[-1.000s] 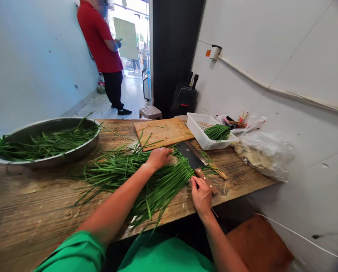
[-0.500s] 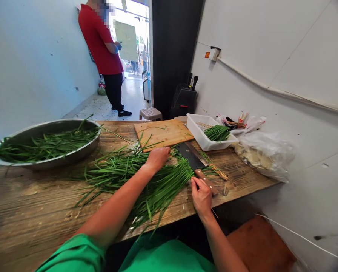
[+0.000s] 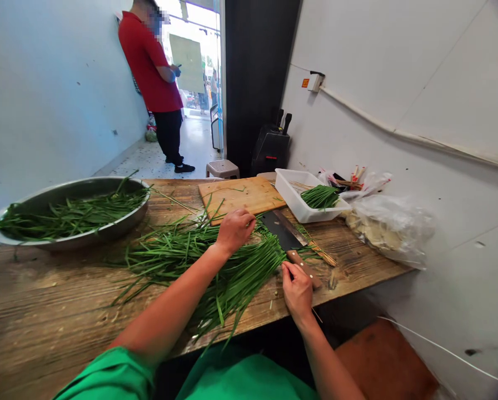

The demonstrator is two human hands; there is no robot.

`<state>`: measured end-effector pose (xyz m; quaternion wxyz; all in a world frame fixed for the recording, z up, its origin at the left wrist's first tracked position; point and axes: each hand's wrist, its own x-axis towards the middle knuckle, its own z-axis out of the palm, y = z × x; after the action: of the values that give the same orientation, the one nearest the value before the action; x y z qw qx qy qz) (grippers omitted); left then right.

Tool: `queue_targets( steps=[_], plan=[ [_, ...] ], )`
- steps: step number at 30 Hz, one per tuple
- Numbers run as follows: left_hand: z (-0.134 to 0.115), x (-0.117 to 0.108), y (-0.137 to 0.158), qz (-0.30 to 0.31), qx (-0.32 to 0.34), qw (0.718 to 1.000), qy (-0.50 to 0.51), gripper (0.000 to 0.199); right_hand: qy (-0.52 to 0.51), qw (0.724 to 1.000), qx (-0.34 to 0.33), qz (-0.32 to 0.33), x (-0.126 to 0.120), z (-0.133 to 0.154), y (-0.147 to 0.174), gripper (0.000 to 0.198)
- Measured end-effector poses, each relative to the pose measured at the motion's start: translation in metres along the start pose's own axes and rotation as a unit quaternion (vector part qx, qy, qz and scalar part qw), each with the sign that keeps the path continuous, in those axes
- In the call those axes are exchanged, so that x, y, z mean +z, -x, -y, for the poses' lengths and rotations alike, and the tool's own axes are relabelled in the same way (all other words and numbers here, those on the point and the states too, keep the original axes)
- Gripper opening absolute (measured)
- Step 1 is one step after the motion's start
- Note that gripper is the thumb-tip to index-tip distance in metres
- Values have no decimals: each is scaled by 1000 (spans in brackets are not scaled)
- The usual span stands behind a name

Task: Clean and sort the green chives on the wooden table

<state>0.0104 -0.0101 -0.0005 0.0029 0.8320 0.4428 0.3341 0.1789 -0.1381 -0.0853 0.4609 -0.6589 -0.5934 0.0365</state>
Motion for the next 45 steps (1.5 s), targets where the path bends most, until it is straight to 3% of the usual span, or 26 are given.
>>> queue_targets(
  steps=[4, 8, 16, 21, 29, 45],
  plan=[
    [2, 5, 1, 15, -77, 990, 121, 23, -2, 1000, 1, -1, 0, 0, 0, 33],
    [2, 21, 5, 67, -118, 974, 182, 24, -2, 1000, 4, 3, 0, 0, 0, 33],
    [5, 37, 12, 146, -157, 956, 200, 24, 0, 1000, 6, 3, 2, -3, 1, 32],
    [8, 35, 12, 144, -156, 950, 228, 31, -2, 1000, 9, 6, 2, -3, 1, 33],
    [13, 40, 11, 180, -205, 906, 324, 30, 6, 1000, 11, 9, 0, 0, -1, 33],
    [1, 28, 11, 176, -232, 898, 331, 32, 6, 1000, 14, 9, 1, -1, -1, 33]
  ],
)
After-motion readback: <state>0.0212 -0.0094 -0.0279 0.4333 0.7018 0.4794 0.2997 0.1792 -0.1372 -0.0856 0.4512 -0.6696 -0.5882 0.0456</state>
